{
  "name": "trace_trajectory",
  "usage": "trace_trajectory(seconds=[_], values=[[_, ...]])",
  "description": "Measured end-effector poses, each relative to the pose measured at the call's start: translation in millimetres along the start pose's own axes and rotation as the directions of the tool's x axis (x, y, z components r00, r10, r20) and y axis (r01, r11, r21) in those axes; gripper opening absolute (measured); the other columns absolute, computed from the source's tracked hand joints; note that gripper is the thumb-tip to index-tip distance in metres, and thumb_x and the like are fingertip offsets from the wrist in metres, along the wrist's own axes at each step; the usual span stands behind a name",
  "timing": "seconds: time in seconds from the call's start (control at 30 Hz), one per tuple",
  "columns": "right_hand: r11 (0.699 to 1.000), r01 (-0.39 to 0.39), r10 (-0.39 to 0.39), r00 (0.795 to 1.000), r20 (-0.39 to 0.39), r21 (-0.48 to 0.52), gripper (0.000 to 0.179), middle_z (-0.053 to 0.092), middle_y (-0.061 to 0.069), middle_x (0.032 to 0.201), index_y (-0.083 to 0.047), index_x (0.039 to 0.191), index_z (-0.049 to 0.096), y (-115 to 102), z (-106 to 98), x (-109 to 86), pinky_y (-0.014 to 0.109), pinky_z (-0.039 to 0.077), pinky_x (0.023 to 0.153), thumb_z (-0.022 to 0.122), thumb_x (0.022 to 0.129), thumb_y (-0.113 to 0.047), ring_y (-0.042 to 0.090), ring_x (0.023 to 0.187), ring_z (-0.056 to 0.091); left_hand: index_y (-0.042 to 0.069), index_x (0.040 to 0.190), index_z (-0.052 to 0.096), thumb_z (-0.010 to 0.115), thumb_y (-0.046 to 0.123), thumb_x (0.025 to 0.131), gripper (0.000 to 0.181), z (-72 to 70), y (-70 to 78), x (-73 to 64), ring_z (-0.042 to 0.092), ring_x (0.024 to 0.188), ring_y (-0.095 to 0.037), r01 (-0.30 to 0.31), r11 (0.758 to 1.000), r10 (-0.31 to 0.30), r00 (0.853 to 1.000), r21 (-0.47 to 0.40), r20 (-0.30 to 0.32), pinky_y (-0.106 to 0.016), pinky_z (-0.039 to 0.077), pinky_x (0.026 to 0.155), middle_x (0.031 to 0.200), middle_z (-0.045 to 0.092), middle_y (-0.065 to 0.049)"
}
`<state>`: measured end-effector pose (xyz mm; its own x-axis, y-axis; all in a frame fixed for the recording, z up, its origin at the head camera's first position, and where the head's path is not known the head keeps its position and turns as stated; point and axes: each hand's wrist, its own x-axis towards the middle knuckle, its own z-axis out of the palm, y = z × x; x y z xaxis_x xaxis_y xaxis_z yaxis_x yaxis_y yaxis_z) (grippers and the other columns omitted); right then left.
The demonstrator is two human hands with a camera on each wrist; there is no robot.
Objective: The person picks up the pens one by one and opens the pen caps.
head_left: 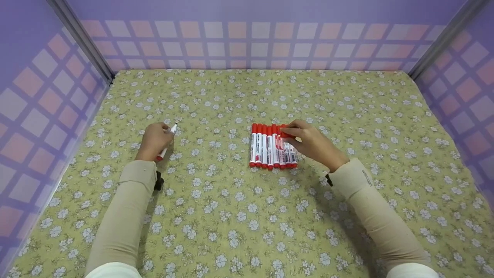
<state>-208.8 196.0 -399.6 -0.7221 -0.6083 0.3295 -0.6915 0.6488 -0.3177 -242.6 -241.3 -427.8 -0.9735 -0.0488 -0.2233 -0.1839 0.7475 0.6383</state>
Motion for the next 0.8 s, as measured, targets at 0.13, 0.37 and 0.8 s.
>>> trace_trajectory(seconds=[0.13, 0.37, 0.8], values=[[1.000, -0.026, 0.026, 0.999, -0.020, -0.012, 0.029, 0.061, 0.016, 0.107, -0.002, 0.120, 0.067, 4.5, -3.6, -1.2, 0.035, 0.056, 0.078, 0.064, 0.091, -0.006, 0.025, 0.092, 0.063, -0.006, 0.136, 0.048, 0.043, 0.016, 0.099, 0.043, -0.3, 3.6, -1.9, 0.042, 0.047, -0.010, -0.038, 0.999, 0.038, 0.997, 0.012, -0.066, -0.030, 0.039, 0.050, 0.105, 0.062, -0.027], [0.996, -0.082, 0.080, 0.996, -0.040, -0.031, 0.031, 0.060, 0.018, 0.107, 0.002, 0.121, 0.065, 16.8, -10.7, -5.5, 0.038, 0.056, 0.077, 0.064, 0.091, -0.006, 0.026, 0.091, 0.062, -0.006, 0.128, 0.055, 0.043, 0.013, 0.099, 0.037, 3.0, 13.7, -5.2, 0.046, 0.058, -0.014, -0.107, 0.993, 0.111, 0.986, 0.040, -0.122, -0.034, 0.040, 0.060, 0.113, 0.059, -0.025], [0.977, -0.209, 0.213, 0.971, -0.111, 0.046, 0.031, 0.062, 0.018, 0.109, 0.002, 0.122, 0.064, 49.4, -22.0, -17.1, 0.044, 0.055, 0.079, 0.062, 0.092, -0.007, 0.030, 0.095, 0.064, -0.003, 0.128, 0.058, 0.042, 0.013, 0.099, 0.037, 27.9, 39.1, -12.5, 0.045, 0.061, -0.017, -0.200, 0.977, 0.207, 0.973, 0.072, -0.101, -0.034, 0.038, 0.059, 0.110, 0.059, -0.020]])
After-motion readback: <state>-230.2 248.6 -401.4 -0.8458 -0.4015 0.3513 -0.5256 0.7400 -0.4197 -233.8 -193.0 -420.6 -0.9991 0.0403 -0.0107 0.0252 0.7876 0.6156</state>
